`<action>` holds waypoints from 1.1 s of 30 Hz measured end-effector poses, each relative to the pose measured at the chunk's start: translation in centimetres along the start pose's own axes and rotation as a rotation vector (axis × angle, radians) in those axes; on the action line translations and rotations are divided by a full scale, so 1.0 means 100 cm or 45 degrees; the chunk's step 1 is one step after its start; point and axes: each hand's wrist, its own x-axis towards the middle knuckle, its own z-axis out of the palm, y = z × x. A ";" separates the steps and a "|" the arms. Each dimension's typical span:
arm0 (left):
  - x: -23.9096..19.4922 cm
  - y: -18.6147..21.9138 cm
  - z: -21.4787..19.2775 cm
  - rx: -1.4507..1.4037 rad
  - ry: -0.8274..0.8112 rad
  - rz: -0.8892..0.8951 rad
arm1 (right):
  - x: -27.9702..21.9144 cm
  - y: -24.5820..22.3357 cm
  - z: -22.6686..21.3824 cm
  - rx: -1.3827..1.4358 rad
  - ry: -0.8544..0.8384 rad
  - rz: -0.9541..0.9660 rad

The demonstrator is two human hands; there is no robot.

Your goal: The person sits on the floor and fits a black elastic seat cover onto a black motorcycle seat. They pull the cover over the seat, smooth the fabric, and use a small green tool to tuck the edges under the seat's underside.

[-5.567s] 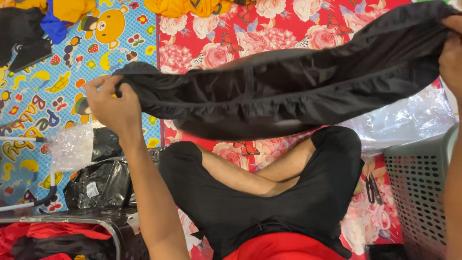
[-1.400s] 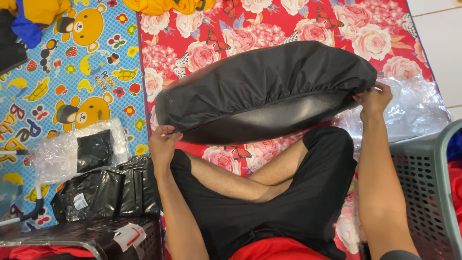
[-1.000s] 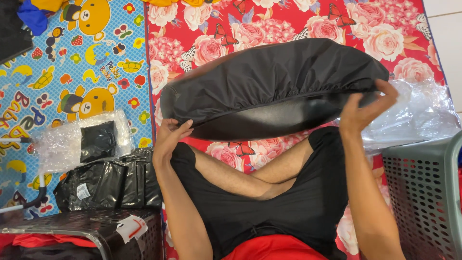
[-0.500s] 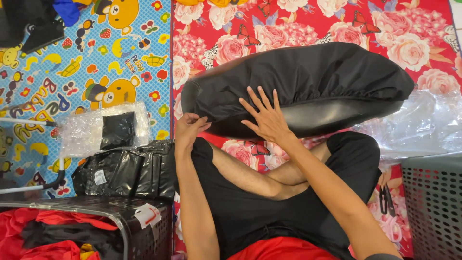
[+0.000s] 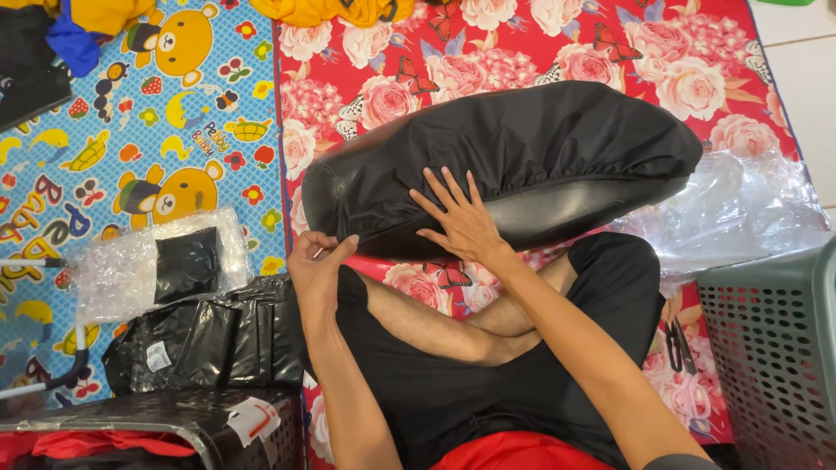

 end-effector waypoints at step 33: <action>-0.018 -0.027 0.164 0.979 -0.343 1.350 | -0.077 0.141 -0.023 1.982 1.404 1.413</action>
